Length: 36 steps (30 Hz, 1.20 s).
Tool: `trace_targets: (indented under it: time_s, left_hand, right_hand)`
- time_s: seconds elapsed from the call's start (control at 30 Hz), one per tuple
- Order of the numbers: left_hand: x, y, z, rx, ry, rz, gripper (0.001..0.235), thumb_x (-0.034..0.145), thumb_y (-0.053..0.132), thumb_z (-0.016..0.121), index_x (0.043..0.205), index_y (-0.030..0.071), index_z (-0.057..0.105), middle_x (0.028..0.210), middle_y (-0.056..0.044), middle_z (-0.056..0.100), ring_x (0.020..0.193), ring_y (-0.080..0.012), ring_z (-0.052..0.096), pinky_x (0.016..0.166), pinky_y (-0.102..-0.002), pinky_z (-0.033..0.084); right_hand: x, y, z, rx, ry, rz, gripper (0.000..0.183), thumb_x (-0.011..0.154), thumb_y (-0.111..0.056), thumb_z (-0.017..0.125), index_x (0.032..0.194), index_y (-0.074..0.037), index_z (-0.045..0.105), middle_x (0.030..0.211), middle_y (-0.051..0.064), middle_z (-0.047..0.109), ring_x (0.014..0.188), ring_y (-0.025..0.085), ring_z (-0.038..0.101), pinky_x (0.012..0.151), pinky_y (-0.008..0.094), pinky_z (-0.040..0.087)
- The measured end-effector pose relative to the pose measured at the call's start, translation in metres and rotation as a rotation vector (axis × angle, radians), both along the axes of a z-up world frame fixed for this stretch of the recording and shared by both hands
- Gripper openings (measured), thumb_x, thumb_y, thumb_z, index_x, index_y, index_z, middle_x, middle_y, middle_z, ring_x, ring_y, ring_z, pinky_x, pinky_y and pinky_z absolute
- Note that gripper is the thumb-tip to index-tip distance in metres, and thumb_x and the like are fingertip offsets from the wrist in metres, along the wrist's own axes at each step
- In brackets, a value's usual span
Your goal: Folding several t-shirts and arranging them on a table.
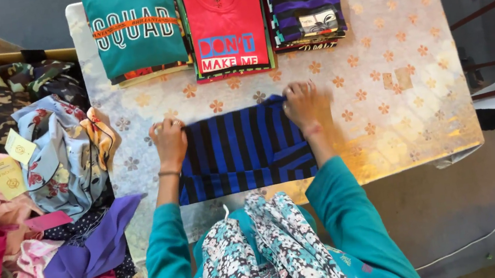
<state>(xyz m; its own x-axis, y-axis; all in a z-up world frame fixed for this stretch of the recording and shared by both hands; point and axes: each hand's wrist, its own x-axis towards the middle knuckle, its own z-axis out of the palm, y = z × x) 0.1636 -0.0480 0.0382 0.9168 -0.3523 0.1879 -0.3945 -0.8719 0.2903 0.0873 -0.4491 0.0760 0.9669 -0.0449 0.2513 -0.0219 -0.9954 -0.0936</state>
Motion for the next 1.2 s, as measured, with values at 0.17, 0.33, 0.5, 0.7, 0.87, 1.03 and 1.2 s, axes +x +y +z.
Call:
trace_targets:
  time_s: [0.17,0.33,0.5,0.7,0.87,1.03,1.2]
  left_hand:
    - [-0.064,0.018,0.003,-0.117,-0.021,0.044,0.014,0.084,0.014,0.074,0.097,0.02,0.073,0.107,-0.003,0.061,0.113,-0.026,0.056,0.116,-0.055,0.028]
    - [-0.095,0.025,-0.016,-0.143,-0.002,0.104,0.013,0.086,0.013,0.073,0.097,0.02,0.072,0.108,-0.002,0.061,0.114,-0.0247,0.056,0.117,-0.056,0.025]
    - [-0.097,0.023,-0.012,-0.132,-0.014,0.116,0.013,0.088,0.012,0.071,0.1,0.018,0.072,0.108,-0.003,0.06,0.115,-0.0262,0.056,0.119,-0.057,0.025]
    - [-0.102,0.02,-0.021,-0.126,-0.026,0.162,0.014,0.088,0.011,0.069,0.1,0.017,0.071,0.11,-0.004,0.06,0.117,-0.0273,0.056,0.119,-0.061,0.023]
    - [-0.108,0.015,-0.01,-0.114,0.006,0.195,0.02,0.084,0.01,0.067,0.102,0.016,0.071,0.116,-0.005,0.06,0.121,-0.028,0.055,0.119,-0.062,0.022]
    - [-0.103,-0.012,0.012,-0.195,0.017,0.201,0.031,0.082,0.011,0.066,0.113,0.013,0.07,0.131,-0.009,0.059,0.131,-0.0306,0.05,0.118,-0.063,0.021]
    - [-0.087,-0.046,-0.013,-0.265,0.067,-0.01,0.053,0.1,0.028,0.066,0.148,0.01,0.052,0.159,-0.013,0.045,0.147,-0.0324,0.04,0.123,-0.052,0.026]
  right_hand:
    - [-0.081,0.01,-0.009,0.01,-0.065,-0.038,0.027,0.075,-0.009,0.072,0.1,-0.017,0.068,0.108,0.003,0.064,0.118,0.027,0.056,0.119,0.057,0.024]
    - [-0.127,0.019,-0.04,0.012,-0.008,-0.125,0.03,0.074,-0.006,0.071,0.102,-0.018,0.069,0.104,0.003,0.063,0.117,0.026,0.056,0.119,0.055,0.025]
    - [-0.144,0.034,-0.03,0.046,-0.033,-0.27,0.028,0.073,-0.007,0.072,0.098,-0.019,0.07,0.102,0.005,0.063,0.113,0.028,0.056,0.114,0.051,0.029]
    - [-0.157,0.039,-0.027,0.048,-0.057,-0.316,0.026,0.073,-0.009,0.073,0.097,-0.019,0.072,0.1,0.005,0.064,0.112,0.03,0.056,0.114,0.052,0.03]
    - [-0.162,0.044,-0.02,0.075,0.023,-0.372,0.024,0.072,-0.01,0.074,0.094,-0.019,0.072,0.1,0.006,0.065,0.111,0.031,0.057,0.113,0.052,0.031]
    - [-0.137,0.053,-0.013,0.132,-0.013,-0.377,0.026,0.074,-0.011,0.072,0.1,-0.014,0.072,0.107,0.009,0.067,0.113,0.031,0.059,0.114,0.056,0.029]
    - [-0.099,0.065,-0.031,0.361,-0.028,-0.079,0.064,0.098,-0.034,0.07,0.149,-0.003,0.048,0.155,0.022,0.045,0.146,0.039,0.039,0.122,0.05,0.03]
